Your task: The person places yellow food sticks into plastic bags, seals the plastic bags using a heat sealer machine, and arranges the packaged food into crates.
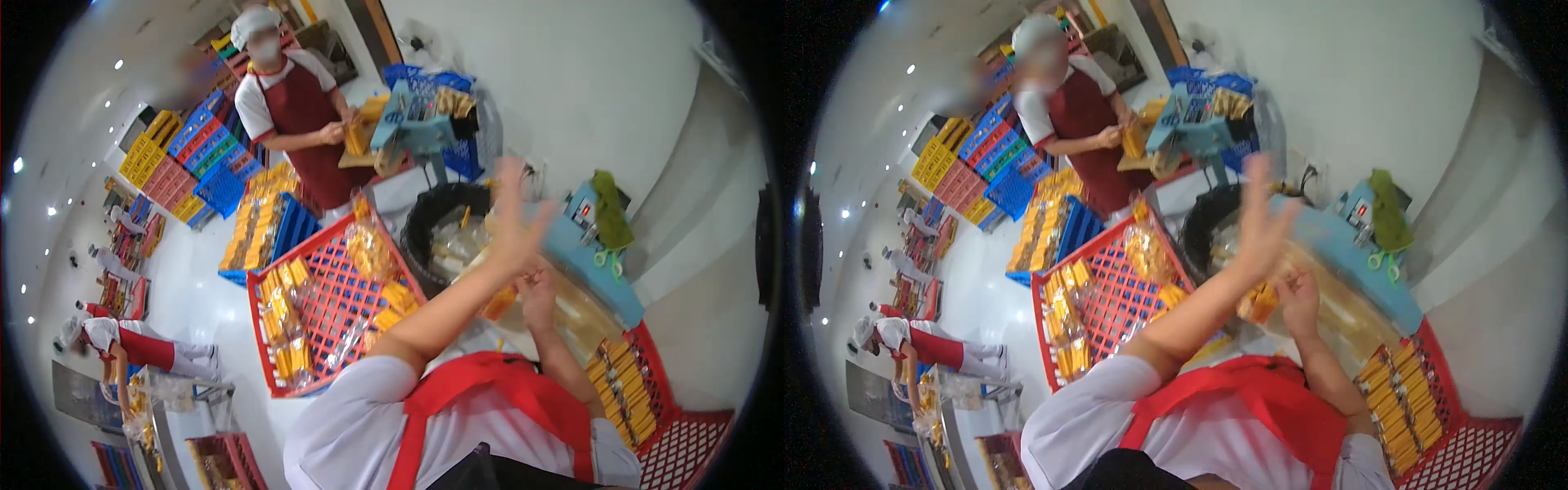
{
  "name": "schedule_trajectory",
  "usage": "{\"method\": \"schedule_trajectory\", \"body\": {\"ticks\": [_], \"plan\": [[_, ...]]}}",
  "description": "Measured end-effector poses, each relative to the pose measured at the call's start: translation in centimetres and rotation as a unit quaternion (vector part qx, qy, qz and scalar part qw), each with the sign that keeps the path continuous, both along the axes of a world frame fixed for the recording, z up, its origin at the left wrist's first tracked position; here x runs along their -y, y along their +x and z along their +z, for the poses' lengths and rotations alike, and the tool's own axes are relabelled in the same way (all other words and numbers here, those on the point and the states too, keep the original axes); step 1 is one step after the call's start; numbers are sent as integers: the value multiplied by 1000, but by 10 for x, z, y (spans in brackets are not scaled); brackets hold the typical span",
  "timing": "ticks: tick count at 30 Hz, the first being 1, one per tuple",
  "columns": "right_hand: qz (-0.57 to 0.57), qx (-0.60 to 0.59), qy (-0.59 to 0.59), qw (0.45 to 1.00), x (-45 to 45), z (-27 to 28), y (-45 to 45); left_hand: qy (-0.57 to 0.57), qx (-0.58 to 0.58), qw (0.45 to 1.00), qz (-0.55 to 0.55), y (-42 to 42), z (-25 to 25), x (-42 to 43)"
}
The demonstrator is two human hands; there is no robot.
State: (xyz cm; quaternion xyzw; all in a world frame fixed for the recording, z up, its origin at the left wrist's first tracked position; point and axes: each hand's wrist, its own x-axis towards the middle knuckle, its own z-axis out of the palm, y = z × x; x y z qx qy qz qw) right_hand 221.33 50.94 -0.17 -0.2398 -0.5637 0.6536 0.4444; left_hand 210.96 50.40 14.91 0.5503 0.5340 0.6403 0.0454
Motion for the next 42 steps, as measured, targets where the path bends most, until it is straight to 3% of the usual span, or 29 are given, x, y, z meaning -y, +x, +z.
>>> {"method": "schedule_trajectory", "body": {"ticks": [1, 2, 4, 6, 8, 9, 11, 13, 18, 20, 21, 24, 26, 28, 29, 32, 36, 38, 40, 42], "plan": [[3, -33, -47, 998, 0, 1, -2, -8, 56, 997, 54, -17, 0, 19], [-4, -45, -37, 998, 0, 2, -3, -6, -15, 986, 164, -48, -37, 24], [-9, -44, -55, 998, -3, 3, -5, -100, -27, 967, 233, -69, -79, 61], [-12, -34, -37, 999, -5, 5, -4, -146, 49, 978, 142, -64, -135, 85], [16, -52, -10, 998, -5, 8, -5, -246, 5, 969, 16, -47, -153, 100], [19, -47, -17, 999, -3, 8, -5, -228, -59, 971, 28, -29, -139, 104], [46, -37, 58, 997, -2, 12, -3, -222, -52, 972, 54, -18, -133, 103], [47, -26, 54, 997, 1, 19, -2, -153, -59, 980, 115, -16, -132, 96], [44, -16, 33, 998, 4, 16, -5, -178, -31, 979, 96, -14, -118, 95], [31, -21, -25, 999, 10, 30, 2, -201, 27, 978, 57, -15, -121, 93], [28, -21, -24, 999, 13, 40, 6, -212, 120, 970, 26, -12, -121, 93], [33, -9, -52, 998, 15, 47, 14, -142, 94, 984, -58, -19, -125, 88], [-7, 28, -24, 999, 9, 33, 13, -170, 146, 969, -109, -29, -130, 73], [-10, 33, -71, 997, 12, 37, 18, -273, 331, 859, -280, -36, -128, 64], [-14, 30, -113, 993, 10, 41, 19, -266, 316, 856, -312, -38, -128, 59], [-14, 59, -91, 994, 5, 44, 29, -270, 281, 838, -382, -40, -130, 43], [-16, 28, -77, 997, 3, 38, 25, -303, 308, 814, -388, -35, -130, 24], [-86, 159, -88, 980, -10, 28, 30, -297, 236, 846, -374, -38, -150, 18], [-98, 102, -84, 986, -12, 24, 24, -288, 170, 871, -359, -48, -144, 9], [-107, 73, -99, 987, -8, 27, 23, -327, 276, 857, -286, -33, -127, 19]]}}
